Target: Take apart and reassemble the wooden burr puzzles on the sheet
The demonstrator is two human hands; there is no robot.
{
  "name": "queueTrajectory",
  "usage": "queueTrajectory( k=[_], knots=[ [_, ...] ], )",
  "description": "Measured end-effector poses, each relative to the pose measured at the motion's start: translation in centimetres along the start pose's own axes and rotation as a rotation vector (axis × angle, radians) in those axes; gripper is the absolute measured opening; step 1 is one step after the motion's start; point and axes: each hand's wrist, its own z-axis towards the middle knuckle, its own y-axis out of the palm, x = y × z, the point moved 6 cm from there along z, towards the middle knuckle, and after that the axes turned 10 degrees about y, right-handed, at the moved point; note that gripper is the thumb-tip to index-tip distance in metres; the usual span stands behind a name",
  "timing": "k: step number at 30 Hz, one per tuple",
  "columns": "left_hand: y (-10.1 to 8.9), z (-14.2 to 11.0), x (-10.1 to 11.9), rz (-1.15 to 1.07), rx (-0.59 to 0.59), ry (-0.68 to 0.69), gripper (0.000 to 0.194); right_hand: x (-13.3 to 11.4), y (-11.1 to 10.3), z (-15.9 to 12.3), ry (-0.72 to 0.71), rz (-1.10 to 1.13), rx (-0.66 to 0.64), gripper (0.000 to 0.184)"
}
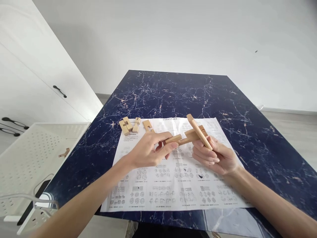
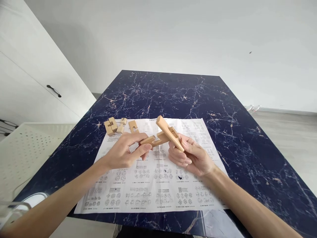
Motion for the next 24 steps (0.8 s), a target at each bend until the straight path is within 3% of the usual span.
queueTrajectory(
  k=[3,6,8,9,11,13,16,20,24],
  knots=[
    [-0.1,0.0,0.2,0.022,0.009,0.050,0.036,-0.6,-0.5,-0.3,-0.005,-0.052,-0.003,0.030],
    [-1.1,-0.6,0.3,0.100,0.014,0.086,0.031,-3.8,-2.2,-1.5,-0.193,-0.047,0.058,0.025],
    [-2.3,-1.2,0.2,0.173,0.035,0.044,0.028,-6.0,-4.1,-2.5,-0.275,-0.061,0.290,0.015],
    [-3.0,-1.6,0.1,0.224,0.060,-0.008,0.030,-6.5,-4.5,-2.7,-0.250,-0.135,0.380,0.014],
    [-4.3,-2.5,0.2,0.375,0.131,-0.109,0.036,-6.4,-4.2,-2.5,-0.066,-0.373,0.478,0.020],
    [-5.0,-3.4,0.6,0.591,0.191,-0.199,0.039,-5.4,-3.2,-1.6,0.089,-0.627,0.505,0.033],
    [-4.9,-4.9,0.9,0.905,0.225,-0.329,0.039,-3.5,-1.7,0.6,0.181,-0.822,0.537,0.043],
    [-4.3,-6.3,0.2,1.146,0.173,-0.545,0.039,-0.9,-1.2,3.8,0.303,-0.930,0.596,0.026],
    [-4.1,-5.9,-0.5,1.189,0.082,-0.724,0.042,0.0,-0.8,6.5,0.333,-1.189,0.616,0.019]
  ],
)
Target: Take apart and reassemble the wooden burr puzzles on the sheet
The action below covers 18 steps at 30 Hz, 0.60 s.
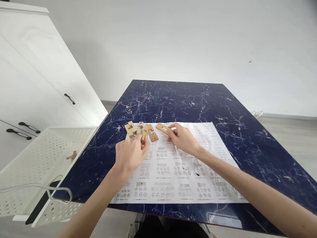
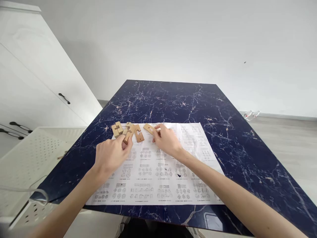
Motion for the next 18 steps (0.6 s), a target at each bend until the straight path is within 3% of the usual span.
queueTrajectory(
  k=[9,14,18],
  knots=[
    [-0.1,0.3,0.7,0.008,-0.231,0.004,0.062,-1.2,0.4,0.4,-0.174,-0.175,-0.020,0.018],
    [0.2,-0.2,0.6,0.000,-0.205,0.028,0.062,-1.5,0.3,-1.1,-0.291,-0.163,-0.050,0.029],
    [-0.2,-0.9,0.6,0.037,-0.123,0.041,0.045,-1.2,0.0,-2.7,-0.335,-0.108,-0.155,0.040]
  ],
)
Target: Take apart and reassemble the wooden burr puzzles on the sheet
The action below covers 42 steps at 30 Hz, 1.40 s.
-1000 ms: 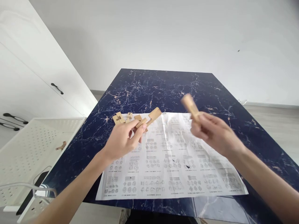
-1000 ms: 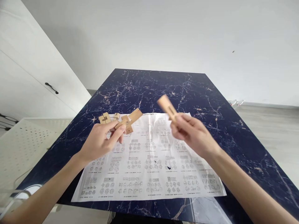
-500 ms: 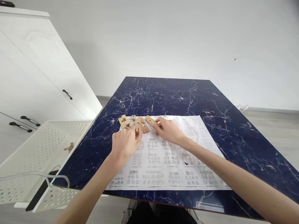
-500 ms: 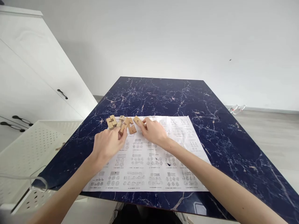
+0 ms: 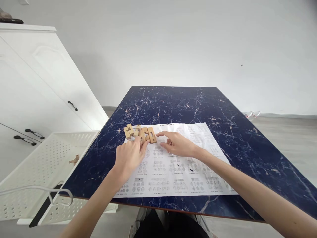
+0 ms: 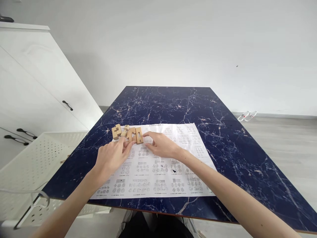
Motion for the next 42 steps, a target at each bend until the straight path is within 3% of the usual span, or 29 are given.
queueTrajectory(
  k=[10,15,19,25,42],
  knots=[
    [0.8,-2.2,-1.2,-0.027,0.076,0.045,0.022,3.6,-2.2,-11.6,0.139,0.075,0.106,0.029],
    [1.2,-3.0,2.0,-0.109,0.140,0.284,0.019,5.6,-1.4,-15.0,0.217,0.099,0.188,0.031],
    [1.6,-4.6,4.6,-0.294,0.151,0.422,0.029,6.3,-0.3,-16.4,0.249,0.154,0.301,0.033],
    [2.0,-5.9,4.6,-0.524,0.158,0.324,0.028,6.7,0.3,-17.2,0.284,0.211,0.405,0.032],
    [1.8,-4.7,5.7,-0.457,0.127,0.470,0.027,8.2,0.2,-18.1,0.472,0.358,0.581,0.036]
  ],
)
